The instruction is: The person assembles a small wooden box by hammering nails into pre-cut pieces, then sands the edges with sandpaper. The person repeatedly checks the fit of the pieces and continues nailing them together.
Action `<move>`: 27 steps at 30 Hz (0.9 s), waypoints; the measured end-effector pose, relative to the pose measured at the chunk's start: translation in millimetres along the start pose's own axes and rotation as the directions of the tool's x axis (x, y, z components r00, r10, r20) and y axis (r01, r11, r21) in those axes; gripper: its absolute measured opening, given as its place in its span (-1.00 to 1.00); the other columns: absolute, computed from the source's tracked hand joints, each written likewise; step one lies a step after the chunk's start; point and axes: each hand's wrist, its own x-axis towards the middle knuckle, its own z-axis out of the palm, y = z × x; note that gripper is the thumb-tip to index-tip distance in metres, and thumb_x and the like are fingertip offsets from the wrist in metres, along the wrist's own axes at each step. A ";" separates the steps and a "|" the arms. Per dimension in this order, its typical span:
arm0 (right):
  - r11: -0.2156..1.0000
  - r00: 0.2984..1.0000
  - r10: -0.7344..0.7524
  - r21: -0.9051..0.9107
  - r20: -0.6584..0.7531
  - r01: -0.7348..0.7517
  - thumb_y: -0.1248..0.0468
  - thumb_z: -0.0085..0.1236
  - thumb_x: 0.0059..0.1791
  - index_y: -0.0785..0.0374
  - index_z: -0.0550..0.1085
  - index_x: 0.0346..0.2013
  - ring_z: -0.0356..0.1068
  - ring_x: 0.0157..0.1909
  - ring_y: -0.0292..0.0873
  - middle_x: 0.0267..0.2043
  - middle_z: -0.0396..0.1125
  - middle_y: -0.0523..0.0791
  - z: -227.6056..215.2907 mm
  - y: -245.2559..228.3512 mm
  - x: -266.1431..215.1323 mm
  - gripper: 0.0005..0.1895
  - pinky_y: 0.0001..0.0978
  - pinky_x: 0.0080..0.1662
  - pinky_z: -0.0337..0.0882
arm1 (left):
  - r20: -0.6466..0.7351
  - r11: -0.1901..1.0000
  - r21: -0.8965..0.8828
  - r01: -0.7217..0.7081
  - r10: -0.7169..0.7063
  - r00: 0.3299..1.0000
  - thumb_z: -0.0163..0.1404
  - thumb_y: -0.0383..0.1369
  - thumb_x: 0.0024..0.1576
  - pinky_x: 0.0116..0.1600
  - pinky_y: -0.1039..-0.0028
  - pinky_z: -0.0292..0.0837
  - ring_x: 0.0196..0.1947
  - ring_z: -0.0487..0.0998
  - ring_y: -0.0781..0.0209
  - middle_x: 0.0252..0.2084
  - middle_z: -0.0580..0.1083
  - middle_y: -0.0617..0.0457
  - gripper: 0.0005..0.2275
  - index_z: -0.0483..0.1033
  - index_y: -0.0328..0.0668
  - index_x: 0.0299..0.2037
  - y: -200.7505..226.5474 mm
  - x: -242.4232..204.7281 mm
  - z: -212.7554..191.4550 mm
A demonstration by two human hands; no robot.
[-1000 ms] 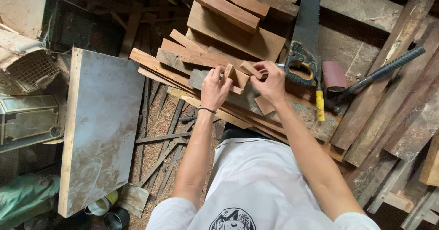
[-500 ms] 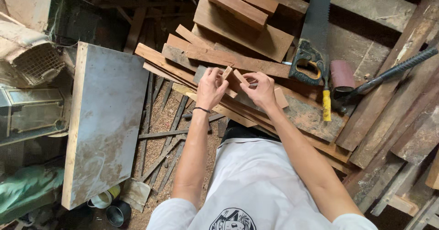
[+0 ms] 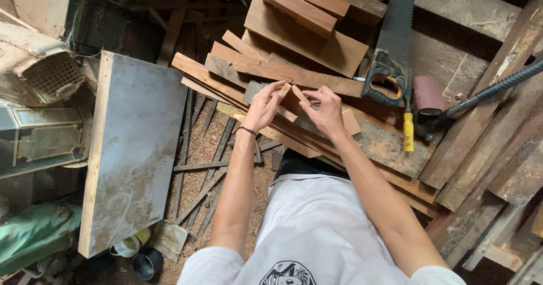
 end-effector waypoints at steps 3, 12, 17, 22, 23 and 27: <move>0.987 0.999 0.036 -0.155 0.031 -0.031 0.28 0.39 -0.11 0.21 0.64 -0.04 0.51 -0.24 -0.12 -0.30 0.35 -0.04 -0.2 0.3 -0.6 -0.66 -0.30 -0.14 0.48 | -0.005 1.000 -0.013 0.013 -0.013 1.000 -0.17 -0.40 0.27 0.11 0.29 0.55 0.08 0.60 -0.04 0.20 0.50 -0.21 -0.62 0.36 -0.11 0.31 3.4 -0.1 1.9; 0.966 0.991 -0.083 -0.234 0.109 0.107 0.17 0.35 -0.04 0.20 0.54 0.07 0.49 -0.04 0.03 -0.05 0.48 0.05 1.0 17.4 -2.0 -0.59 -0.17 0.00 0.48 | 0.007 1.000 -0.029 -0.011 0.011 1.000 -0.19 -0.43 0.30 0.15 0.28 0.54 0.12 0.59 -0.04 0.20 0.49 -0.21 -0.62 0.37 0.02 0.33 5.0 0.7 4.1; 0.978 0.973 0.174 -0.140 0.153 -0.153 0.11 0.42 -0.14 0.17 0.48 0.15 0.52 -0.09 -0.10 -0.01 0.49 0.02 3.5 18.8 0.5 -0.40 -0.27 -0.03 0.52 | -0.006 0.999 -0.027 0.021 -0.021 1.000 -0.18 -0.40 0.29 0.12 0.28 0.57 0.09 0.62 -0.03 0.17 0.52 -0.19 -0.64 0.36 -0.01 0.30 7.2 1.9 6.4; 0.962 0.949 0.273 -0.020 0.160 -0.274 0.11 0.48 -0.21 0.18 0.48 0.16 0.52 -0.08 -0.16 0.02 0.50 -0.01 1.2 13.5 0.1 -0.32 -0.33 -0.04 0.52 | 0.023 0.996 -0.048 0.078 -0.077 0.997 -0.06 -0.42 0.25 0.04 0.29 0.62 0.08 0.62 -0.02 0.15 0.52 -0.19 -0.67 0.36 -0.03 0.24 8.3 0.1 7.9; 0.961 0.949 0.268 0.026 0.168 -0.276 0.11 0.47 -0.21 0.18 0.48 0.16 0.52 -0.07 -0.15 0.03 0.51 -0.02 -1.0 11.0 0.2 -0.33 -0.33 -0.02 0.52 | 0.019 0.996 -0.042 0.078 -0.077 0.997 0.02 -0.43 0.20 0.01 0.30 0.64 0.06 0.64 -0.02 0.13 0.53 -0.19 -0.65 0.36 -0.05 0.21 7.2 0.2 8.6; 0.823 0.898 0.407 0.360 0.168 -0.441 0.14 0.46 -0.19 0.15 0.48 0.15 0.49 0.05 -0.14 0.09 0.48 -0.07 -14.6 -3.3 2.8 -0.36 -0.27 0.11 0.53 | -0.086 0.991 -0.070 0.110 -0.116 0.990 0.00 -0.52 0.19 -0.09 0.32 0.73 0.16 0.56 -0.07 0.21 0.49 -0.19 -0.74 0.39 -0.11 0.08 -1.4 4.0 14.5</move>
